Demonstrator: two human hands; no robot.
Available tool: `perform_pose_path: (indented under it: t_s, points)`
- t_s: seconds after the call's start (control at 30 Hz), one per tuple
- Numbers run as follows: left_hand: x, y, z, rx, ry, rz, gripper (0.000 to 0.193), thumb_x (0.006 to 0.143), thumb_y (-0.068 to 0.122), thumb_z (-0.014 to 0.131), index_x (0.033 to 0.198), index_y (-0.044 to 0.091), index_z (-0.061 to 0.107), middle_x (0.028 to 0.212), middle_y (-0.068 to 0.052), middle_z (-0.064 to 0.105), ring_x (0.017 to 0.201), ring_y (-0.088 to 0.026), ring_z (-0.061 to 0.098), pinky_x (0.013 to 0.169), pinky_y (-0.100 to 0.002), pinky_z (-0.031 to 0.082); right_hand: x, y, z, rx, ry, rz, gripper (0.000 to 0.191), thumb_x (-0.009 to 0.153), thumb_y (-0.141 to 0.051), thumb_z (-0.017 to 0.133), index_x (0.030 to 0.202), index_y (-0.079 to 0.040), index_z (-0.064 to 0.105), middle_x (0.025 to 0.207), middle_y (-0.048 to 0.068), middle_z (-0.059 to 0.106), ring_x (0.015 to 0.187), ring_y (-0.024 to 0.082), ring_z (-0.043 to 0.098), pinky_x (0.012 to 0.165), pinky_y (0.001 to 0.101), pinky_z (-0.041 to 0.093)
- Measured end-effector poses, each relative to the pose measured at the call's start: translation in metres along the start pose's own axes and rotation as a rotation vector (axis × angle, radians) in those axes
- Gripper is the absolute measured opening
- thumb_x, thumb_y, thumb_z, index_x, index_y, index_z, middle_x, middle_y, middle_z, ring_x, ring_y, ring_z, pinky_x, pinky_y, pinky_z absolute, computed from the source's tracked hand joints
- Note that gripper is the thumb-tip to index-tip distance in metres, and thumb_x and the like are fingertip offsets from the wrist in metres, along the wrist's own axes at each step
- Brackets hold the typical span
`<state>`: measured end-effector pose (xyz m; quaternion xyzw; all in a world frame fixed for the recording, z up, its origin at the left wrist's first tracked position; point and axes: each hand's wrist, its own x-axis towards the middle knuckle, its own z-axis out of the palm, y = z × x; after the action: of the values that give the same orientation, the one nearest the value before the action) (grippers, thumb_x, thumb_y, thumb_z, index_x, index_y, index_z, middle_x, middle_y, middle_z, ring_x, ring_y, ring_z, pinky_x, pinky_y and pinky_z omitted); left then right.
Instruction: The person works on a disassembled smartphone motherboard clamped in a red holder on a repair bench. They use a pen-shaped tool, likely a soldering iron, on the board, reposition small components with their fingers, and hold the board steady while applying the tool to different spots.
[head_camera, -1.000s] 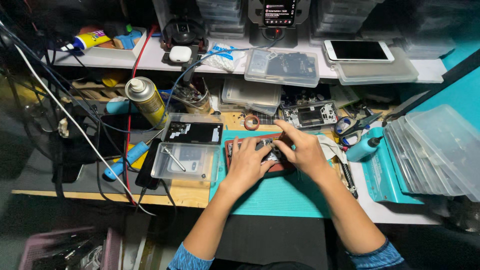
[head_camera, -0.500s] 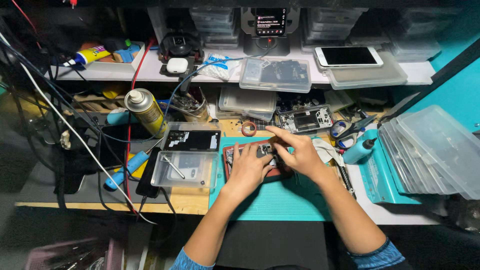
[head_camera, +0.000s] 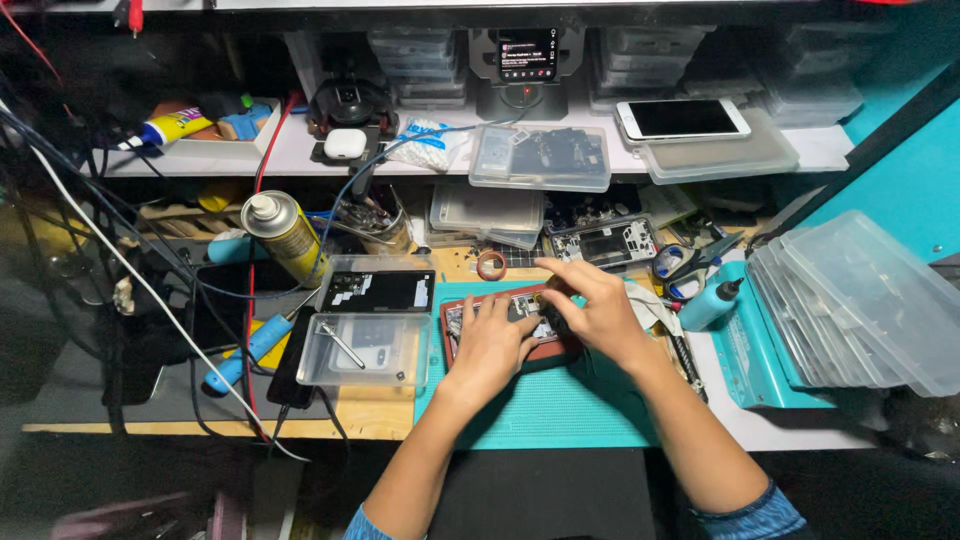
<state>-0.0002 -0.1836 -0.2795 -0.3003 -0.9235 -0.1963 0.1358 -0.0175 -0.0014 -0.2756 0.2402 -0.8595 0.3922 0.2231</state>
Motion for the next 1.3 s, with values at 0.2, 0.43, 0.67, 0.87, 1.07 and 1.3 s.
perform_pose_path:
  t_s: [0.2, 0.43, 0.67, 0.87, 1.07, 1.3]
  points:
    - [0.002, 0.000, 0.002, 0.015, -0.055, -0.011, 0.027, 0.085, 0.032, 0.076, 0.106, 0.015, 0.076, 0.119, -0.024, 0.062, 0.123, -0.042, 0.054, 0.108, -0.070, 0.032, -0.004, -0.002, 0.002, 0.012, -0.064, -0.001, 0.048, 0.083, -0.008, 0.078, 0.130, -0.007, 0.067, 0.094, 0.014, 0.070, 0.081, 0.025, 0.071, 0.073, 0.0357, 0.056]
    - [0.001, 0.000, 0.002, -0.020, -0.017, -0.005, 0.027, 0.085, 0.030, 0.076, 0.106, 0.013, 0.076, 0.113, -0.025, 0.062, 0.120, -0.044, 0.054, 0.107, -0.070, 0.032, 0.001, -0.003, 0.003, 0.115, -0.139, -0.017, 0.063, 0.078, 0.012, 0.062, 0.136, -0.010, 0.065, 0.114, 0.012, 0.074, 0.089, 0.024, 0.075, 0.080, 0.0333, 0.061]
    - [0.000, -0.002, 0.003, -0.027, -0.035, -0.005, 0.024, 0.084, 0.029, 0.076, 0.101, 0.012, 0.076, 0.113, -0.024, 0.062, 0.120, -0.042, 0.054, 0.108, -0.069, 0.032, 0.002, -0.006, 0.005, 0.113, -0.133, -0.143, 0.061, 0.079, 0.010, 0.064, 0.137, -0.009, 0.062, 0.124, 0.015, 0.071, 0.096, 0.028, 0.074, 0.081, 0.0363, 0.060]
    - [-0.002, -0.001, 0.004, 0.001, -0.031, 0.006, 0.024, 0.085, 0.031, 0.076, 0.097, 0.011, 0.075, 0.119, -0.025, 0.061, 0.123, -0.043, 0.052, 0.109, -0.069, 0.032, 0.004, -0.012, 0.007, -0.143, -0.124, 0.091, 0.051, 0.085, -0.009, 0.079, 0.134, -0.011, 0.066, 0.093, 0.015, 0.070, 0.080, 0.030, 0.071, 0.072, 0.0397, 0.057]
    - [-0.002, -0.001, 0.004, -0.011, -0.012, 0.006, 0.030, 0.085, 0.030, 0.074, 0.110, 0.013, 0.074, 0.119, -0.027, 0.061, 0.122, -0.045, 0.052, 0.107, -0.069, 0.032, 0.001, -0.010, 0.003, 0.097, -0.064, -0.034, 0.054, 0.086, -0.002, 0.068, 0.139, -0.007, 0.062, 0.103, 0.013, 0.074, 0.083, 0.022, 0.074, 0.076, 0.0345, 0.060]
    - [-0.002, 0.000, 0.003, 0.000, -0.058, -0.010, 0.025, 0.087, 0.032, 0.074, 0.104, 0.013, 0.074, 0.121, -0.026, 0.061, 0.125, -0.044, 0.052, 0.109, -0.068, 0.033, 0.002, -0.013, 0.004, -0.051, -0.052, 0.059, 0.048, 0.085, -0.009, 0.079, 0.132, -0.009, 0.066, 0.090, 0.014, 0.073, 0.073, 0.023, 0.070, 0.069, 0.0348, 0.057]
